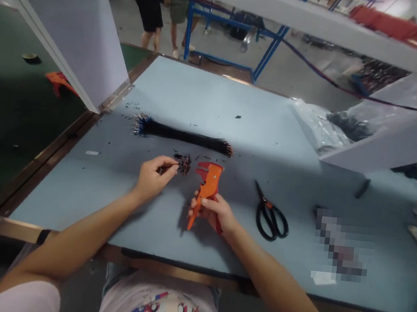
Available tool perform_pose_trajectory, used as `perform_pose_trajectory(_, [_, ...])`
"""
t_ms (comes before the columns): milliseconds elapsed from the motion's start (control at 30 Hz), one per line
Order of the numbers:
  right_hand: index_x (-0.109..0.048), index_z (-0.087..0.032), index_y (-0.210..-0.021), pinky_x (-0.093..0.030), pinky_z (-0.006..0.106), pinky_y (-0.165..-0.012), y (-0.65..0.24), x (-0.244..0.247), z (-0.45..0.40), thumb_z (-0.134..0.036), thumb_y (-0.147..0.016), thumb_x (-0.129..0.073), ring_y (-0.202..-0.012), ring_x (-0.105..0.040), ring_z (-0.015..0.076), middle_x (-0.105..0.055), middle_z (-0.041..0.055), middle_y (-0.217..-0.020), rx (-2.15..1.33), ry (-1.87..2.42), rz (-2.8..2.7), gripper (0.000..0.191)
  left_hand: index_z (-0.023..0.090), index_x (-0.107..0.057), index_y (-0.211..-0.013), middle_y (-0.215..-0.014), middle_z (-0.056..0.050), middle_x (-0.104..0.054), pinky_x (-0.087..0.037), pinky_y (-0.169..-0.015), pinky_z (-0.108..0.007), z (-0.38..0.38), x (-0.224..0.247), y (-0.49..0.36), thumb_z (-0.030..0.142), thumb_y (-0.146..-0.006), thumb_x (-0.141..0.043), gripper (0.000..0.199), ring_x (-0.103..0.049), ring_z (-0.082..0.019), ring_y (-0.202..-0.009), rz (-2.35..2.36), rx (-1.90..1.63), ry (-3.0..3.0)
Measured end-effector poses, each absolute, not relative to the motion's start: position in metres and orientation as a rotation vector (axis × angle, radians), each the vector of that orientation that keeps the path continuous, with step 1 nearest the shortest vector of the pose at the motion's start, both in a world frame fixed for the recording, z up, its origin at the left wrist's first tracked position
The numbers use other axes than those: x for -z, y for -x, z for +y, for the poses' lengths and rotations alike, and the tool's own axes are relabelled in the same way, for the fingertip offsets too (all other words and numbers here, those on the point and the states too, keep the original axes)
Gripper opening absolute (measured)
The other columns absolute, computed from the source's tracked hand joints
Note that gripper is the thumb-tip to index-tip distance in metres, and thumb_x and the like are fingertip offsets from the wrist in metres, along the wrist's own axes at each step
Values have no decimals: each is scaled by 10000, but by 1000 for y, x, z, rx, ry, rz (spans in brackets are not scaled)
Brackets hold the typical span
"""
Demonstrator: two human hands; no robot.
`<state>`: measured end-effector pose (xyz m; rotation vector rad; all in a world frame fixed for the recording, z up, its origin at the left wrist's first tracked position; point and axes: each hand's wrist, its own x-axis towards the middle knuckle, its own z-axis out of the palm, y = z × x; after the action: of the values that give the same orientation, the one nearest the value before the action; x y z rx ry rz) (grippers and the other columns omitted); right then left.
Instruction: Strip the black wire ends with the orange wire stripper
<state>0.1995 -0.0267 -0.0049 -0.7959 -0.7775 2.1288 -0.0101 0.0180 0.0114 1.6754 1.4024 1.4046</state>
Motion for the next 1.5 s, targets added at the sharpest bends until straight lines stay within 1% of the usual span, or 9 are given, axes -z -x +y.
perform_pose_trajectory(133, [-552, -147, -960, -534, 389, -648, -196, 2, -28, -291, -737, -693, -677, -669, 219, -649, 56, -786, -2246, 718, -720, 300, 188, -645, -767, -685, 10, -646, -440, -552, -207, 14, -12, 7, 223, -789, -605, 59, -553, -89, -587, 1407, -1398, -1758])
perform_pose_trajectory(233, [-545, -154, -956, -534, 411, -649, -200, -2, -28, -307, -758, -676, -650, -662, 215, -640, 49, -754, -2278, 717, -725, 282, 190, -636, -774, -683, 13, -623, -432, -566, -218, 14, -13, 6, 215, -806, -589, 61, -523, -89, -589, 1404, -1394, -1808])
perform_pose_trajectory(367, [-550, -145, -956, -536, 389, -630, -205, -4, -27, -314, -767, -679, -645, -659, 212, -637, 55, -748, -2245, 755, -845, 284, 195, -635, -784, -683, 5, -616, -441, -598, -239, 15, -12, 7, 214, -821, -574, 73, -523, -99, -602, 1382, -1370, -1931])
perform_pose_trajectory(533, [-541, -150, -963, -548, 373, -555, -207, -7, -27, -314, -786, -665, -640, -644, 210, -630, 61, -770, -2180, 768, -1019, 272, 200, -639, -784, -688, -7, -645, -445, -622, -265, 16, -11, 9, 202, -804, -590, 53, -541, -113, -604, 1267, -1377, -2125])
perform_pose_trajectory(700, [-533, -151, -953, -551, 365, -544, -205, -10, -28, -309, -818, -629, -617, -634, 197, -625, 57, -749, -2163, 748, -1123, 229, 203, -647, -806, -698, -7, -660, -439, -610, -252, 15, -14, 9, 182, -799, -597, 54, -557, -110, -606, 1190, -1396, -2184])
perform_pose_trajectory(933, [-543, -141, -914, -554, 350, -512, -203, -14, -32, -324, -806, -645, -597, -637, 194, -620, 57, -735, -2147, 801, -1108, 236, 210, -654, -773, -674, -7, -658, -432, -591, -248, 12, -15, 6, 242, -816, -577, 94, -560, -112, -587, 1223, -1307, -2200])
perform_pose_trajectory(1267, [-543, -112, -928, -567, 347, -492, -206, -13, -32, -317, -800, -671, -601, -649, 194, -630, 60, -735, -2168, 790, -1055, 274, 173, -632, -795, -665, 3, -630, -405, -573, -213, 11, -17, 5, 163, -800, -586, 47, -501, -80, -564, 1152, -1444, -2259])
perform_pose_trajectory(1500, [-545, -112, -923, -564, 341, -490, -206, -13, -33, -318, -807, -668, -599, -648, 193, -635, 60, -718, -2165, 818, -1073, 266, 162, -628, -809, -672, -3, -629, -401, -578, -212, 9, -16, 4, 145, -795, -599, 37, -503, -79, -573, 1120, -1420, -2292])
